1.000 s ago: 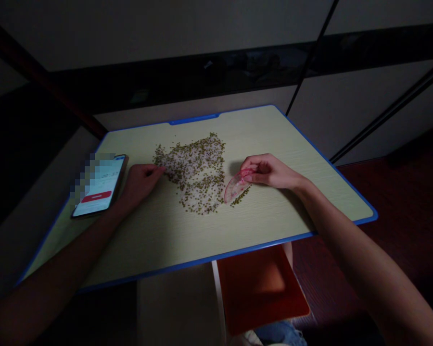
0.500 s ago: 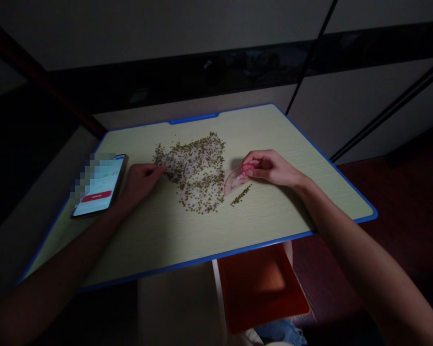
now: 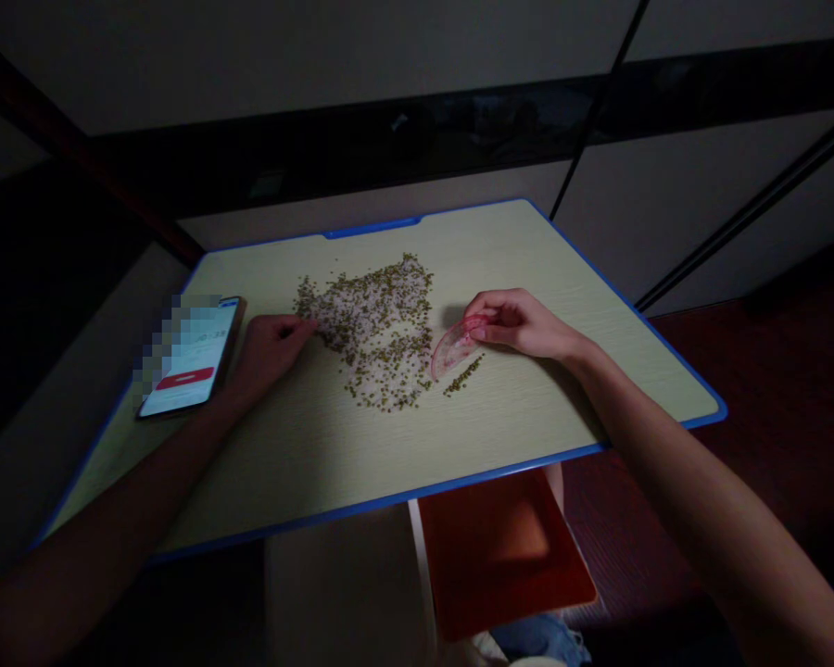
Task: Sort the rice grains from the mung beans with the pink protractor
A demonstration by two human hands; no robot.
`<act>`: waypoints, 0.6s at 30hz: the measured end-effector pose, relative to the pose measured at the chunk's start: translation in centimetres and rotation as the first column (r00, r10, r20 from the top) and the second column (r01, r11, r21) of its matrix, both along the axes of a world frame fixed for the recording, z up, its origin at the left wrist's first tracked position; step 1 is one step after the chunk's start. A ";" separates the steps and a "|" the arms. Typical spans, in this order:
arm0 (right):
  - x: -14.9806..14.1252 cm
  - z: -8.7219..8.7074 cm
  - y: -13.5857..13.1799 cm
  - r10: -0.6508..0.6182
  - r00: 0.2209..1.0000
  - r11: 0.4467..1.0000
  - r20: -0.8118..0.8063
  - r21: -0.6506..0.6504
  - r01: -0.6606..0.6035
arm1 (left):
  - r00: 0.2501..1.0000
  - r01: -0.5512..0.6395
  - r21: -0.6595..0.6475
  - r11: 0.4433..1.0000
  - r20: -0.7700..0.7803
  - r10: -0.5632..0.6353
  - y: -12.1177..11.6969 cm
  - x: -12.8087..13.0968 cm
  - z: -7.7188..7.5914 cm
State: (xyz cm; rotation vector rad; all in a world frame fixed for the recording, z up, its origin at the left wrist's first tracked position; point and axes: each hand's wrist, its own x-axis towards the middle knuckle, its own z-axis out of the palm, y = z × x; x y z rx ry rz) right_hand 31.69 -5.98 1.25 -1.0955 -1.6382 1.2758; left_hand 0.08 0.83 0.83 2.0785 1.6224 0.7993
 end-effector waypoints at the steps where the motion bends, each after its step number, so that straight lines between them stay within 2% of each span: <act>1: 0.0 0.0 0.0 -0.002 1.000 1.000 0.000 -0.002 0.002 | 1.000 0.000 0.000 1.000 -0.002 0.000 0.0 0.0 0.0; 10: 0.3 0.4 -0.2 0.010 1.000 0.999 0.022 -0.033 -0.009 | 1.000 -0.009 0.000 1.000 0.003 0.009 0.0 0.1 0.0; 18: 0.1 0.4 -0.3 0.076 0.996 0.994 0.035 -0.083 -0.073 | 1.000 0.007 0.005 1.000 0.008 -0.007 0.0 0.0 0.0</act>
